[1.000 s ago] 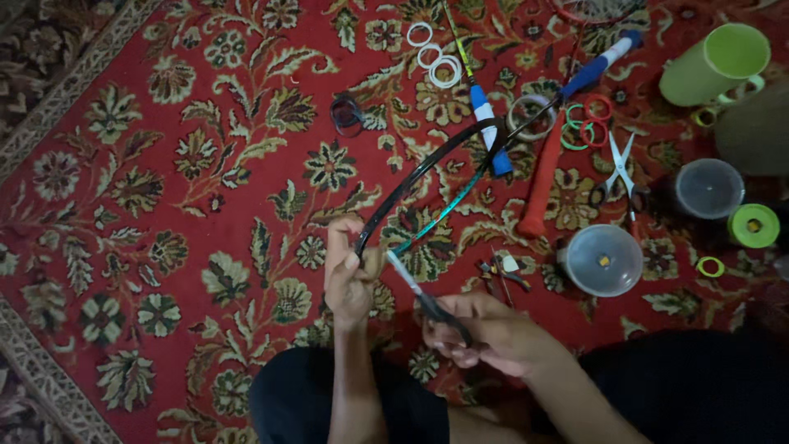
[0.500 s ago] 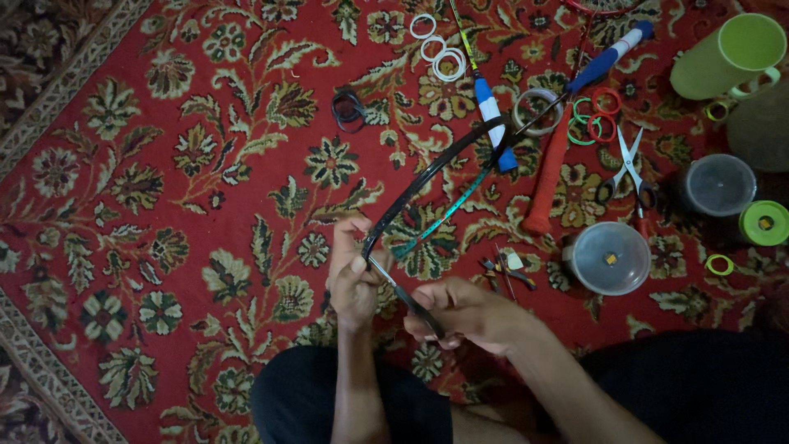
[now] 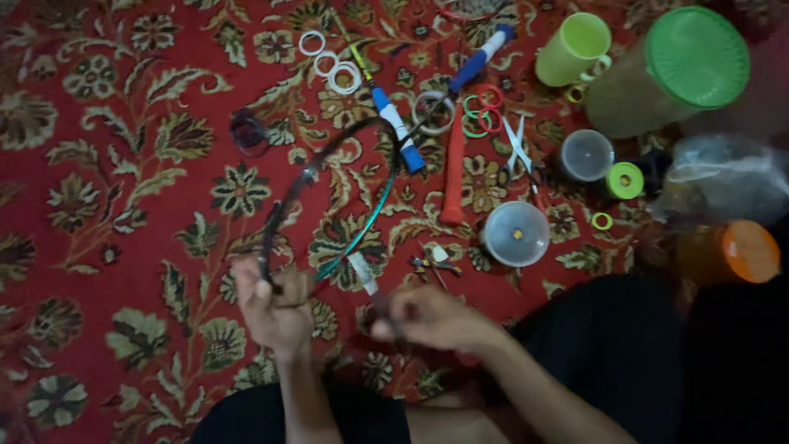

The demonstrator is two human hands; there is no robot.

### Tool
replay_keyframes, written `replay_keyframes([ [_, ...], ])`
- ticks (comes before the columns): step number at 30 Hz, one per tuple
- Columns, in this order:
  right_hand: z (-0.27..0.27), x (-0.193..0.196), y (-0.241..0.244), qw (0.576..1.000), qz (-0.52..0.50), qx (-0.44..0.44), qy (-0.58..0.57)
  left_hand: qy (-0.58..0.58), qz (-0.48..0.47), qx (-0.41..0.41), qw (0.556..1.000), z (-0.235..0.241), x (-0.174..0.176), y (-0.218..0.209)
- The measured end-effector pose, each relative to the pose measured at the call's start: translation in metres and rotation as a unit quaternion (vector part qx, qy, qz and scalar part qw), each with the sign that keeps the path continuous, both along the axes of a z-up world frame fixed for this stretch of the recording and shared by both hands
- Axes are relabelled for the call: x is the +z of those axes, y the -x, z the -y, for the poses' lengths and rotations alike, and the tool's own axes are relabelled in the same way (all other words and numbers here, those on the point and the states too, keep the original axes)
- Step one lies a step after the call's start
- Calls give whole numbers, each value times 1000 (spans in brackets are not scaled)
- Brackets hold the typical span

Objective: The person sits on a red patterned carpet and works on a badminton racket frame. They use scissors to cut a black string or tape from the frame, then handle a small black circular object. The person also picks up and moves a blue and white cylindrical object before returning to the racket.

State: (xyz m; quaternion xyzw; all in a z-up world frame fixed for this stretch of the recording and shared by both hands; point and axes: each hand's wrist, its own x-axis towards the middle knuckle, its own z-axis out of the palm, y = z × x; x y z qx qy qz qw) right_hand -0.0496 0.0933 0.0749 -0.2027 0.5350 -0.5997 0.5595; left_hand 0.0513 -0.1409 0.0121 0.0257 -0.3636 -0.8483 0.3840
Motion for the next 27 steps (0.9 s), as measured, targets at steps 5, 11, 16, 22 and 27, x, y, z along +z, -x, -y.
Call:
replay_keyframes([
  [5, -59, -3, 49, 751, -346, 14, -563, 154, 51, 115, 980, -23, 94, -5],
  [11, -100, -81, 50, 732, -409, 146, -526, 394, 305, 423, 757, -51, 69, -29],
  [16, -76, -75, 30, 699, -468, 88, -534, 491, 124, 329, 797, -86, 71, 9],
  [22, -92, -155, 38, 754, -472, -3, -457, 646, 208, 202, 706, -115, 78, 40],
  [27, -124, -104, 22, 796, -453, -234, -326, 632, 260, 172, 710, -119, 55, 50],
])
